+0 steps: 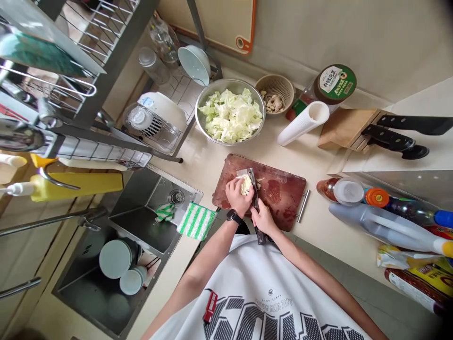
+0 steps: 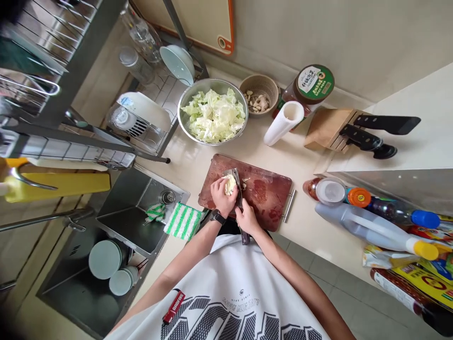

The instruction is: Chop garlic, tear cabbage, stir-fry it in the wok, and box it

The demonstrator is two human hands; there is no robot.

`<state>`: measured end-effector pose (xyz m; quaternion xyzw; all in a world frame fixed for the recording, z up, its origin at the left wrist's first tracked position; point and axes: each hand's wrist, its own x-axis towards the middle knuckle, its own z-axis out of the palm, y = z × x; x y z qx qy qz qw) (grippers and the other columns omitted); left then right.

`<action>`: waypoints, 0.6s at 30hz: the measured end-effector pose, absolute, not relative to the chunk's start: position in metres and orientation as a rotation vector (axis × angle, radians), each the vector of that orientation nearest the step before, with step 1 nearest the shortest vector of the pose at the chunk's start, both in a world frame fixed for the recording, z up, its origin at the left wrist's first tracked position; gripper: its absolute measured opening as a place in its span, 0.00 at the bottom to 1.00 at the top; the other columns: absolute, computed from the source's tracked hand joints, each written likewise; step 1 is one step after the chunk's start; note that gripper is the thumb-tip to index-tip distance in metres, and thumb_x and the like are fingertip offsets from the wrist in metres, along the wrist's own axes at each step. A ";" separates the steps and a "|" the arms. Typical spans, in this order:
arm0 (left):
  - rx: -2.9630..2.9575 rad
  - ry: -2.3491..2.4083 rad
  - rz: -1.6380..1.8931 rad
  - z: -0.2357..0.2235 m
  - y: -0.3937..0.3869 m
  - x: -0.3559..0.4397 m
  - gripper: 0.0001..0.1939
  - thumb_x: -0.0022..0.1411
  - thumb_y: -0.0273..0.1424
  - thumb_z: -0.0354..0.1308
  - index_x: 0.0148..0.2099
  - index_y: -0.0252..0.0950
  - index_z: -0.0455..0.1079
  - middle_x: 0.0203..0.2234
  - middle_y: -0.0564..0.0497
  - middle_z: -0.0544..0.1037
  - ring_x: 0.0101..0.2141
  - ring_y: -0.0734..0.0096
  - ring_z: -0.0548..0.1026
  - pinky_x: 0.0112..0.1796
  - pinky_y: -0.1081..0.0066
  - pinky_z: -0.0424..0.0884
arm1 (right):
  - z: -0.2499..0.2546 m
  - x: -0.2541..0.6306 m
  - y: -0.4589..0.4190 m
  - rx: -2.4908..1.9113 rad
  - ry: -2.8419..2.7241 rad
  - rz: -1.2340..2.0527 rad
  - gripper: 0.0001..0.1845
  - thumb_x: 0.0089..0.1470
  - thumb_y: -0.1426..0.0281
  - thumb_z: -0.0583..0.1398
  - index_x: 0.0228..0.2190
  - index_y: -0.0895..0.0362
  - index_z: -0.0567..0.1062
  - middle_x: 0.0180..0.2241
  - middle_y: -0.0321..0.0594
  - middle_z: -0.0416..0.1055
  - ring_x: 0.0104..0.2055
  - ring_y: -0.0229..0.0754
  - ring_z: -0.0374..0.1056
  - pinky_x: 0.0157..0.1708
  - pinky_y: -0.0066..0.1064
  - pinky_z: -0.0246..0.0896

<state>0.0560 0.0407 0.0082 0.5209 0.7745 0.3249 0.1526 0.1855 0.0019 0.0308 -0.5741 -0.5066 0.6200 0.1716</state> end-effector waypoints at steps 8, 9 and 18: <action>1.594 2.173 1.112 0.075 0.078 0.055 0.17 0.66 0.39 0.58 0.54 0.39 0.72 0.49 0.40 0.74 0.54 0.49 0.71 0.55 0.48 0.65 | 0.114 0.169 0.031 -1.550 -1.372 1.655 0.11 0.62 0.58 0.54 0.40 0.52 0.65 0.14 0.26 0.64 0.12 0.37 0.61 0.12 0.26 0.57; 1.635 2.161 1.140 0.088 0.097 0.046 0.17 0.67 0.39 0.57 0.55 0.39 0.72 0.49 0.40 0.74 0.54 0.49 0.70 0.56 0.48 0.64 | 0.125 0.160 0.047 -1.523 -1.400 1.609 0.10 0.62 0.58 0.54 0.39 0.52 0.64 0.14 0.26 0.64 0.12 0.37 0.62 0.13 0.26 0.57; 2.023 1.958 1.009 0.141 0.284 -0.066 0.16 0.64 0.38 0.59 0.51 0.36 0.75 0.46 0.41 0.78 0.49 0.51 0.74 0.53 0.53 0.69 | 0.166 0.109 0.186 -1.489 -1.411 1.354 0.08 0.61 0.62 0.55 0.34 0.50 0.59 0.14 0.23 0.58 0.12 0.36 0.59 0.12 0.24 0.54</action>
